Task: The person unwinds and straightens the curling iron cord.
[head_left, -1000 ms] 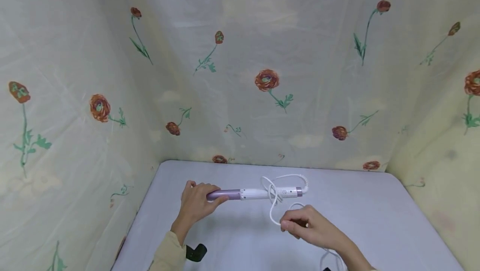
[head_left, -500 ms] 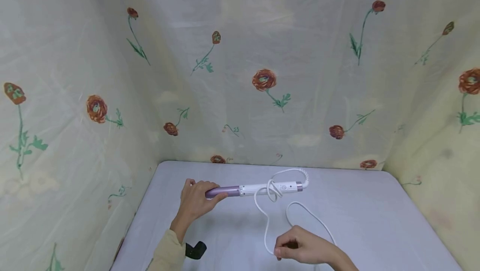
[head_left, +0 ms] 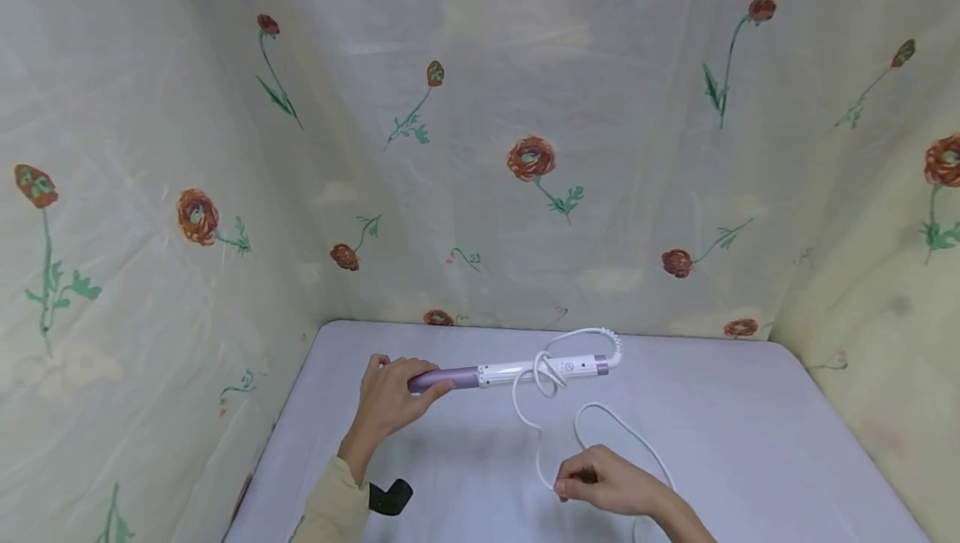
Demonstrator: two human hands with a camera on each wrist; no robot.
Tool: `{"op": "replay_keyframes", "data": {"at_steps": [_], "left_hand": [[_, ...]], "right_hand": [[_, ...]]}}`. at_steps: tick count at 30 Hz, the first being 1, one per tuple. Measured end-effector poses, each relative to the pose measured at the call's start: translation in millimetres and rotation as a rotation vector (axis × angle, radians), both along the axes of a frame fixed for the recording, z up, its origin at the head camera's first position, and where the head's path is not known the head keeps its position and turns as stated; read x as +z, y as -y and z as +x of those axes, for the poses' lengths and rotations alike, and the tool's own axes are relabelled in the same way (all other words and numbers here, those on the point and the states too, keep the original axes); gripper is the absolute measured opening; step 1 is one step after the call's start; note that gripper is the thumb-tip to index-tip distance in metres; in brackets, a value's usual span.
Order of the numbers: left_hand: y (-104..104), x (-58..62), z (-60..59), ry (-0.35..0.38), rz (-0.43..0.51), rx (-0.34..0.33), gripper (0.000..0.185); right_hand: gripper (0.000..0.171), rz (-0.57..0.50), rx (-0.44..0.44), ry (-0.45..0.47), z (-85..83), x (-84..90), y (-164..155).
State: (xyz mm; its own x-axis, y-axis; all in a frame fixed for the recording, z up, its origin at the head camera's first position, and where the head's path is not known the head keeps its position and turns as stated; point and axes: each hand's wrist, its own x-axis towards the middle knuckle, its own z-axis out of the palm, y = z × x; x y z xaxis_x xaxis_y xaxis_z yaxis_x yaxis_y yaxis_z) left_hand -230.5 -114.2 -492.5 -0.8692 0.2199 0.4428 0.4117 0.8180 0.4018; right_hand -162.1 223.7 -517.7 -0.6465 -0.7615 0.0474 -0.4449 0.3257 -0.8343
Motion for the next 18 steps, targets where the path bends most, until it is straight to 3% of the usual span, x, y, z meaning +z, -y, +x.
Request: {"op": "replay_keyframes", "data": {"at_steps": [14,18], "left_hand": [[4,4.9,0.6,-0.023,0.042,-0.025,0.035],[5,5.5,1.9,-0.022,0.003,-0.046,0.036]], "right_hand": [[0.021,0.1,-0.15,-0.024,-22.0,-29.0,-7],[0.022,0.163,-0.225,-0.037,-33.5,-29.2,-9]]}}
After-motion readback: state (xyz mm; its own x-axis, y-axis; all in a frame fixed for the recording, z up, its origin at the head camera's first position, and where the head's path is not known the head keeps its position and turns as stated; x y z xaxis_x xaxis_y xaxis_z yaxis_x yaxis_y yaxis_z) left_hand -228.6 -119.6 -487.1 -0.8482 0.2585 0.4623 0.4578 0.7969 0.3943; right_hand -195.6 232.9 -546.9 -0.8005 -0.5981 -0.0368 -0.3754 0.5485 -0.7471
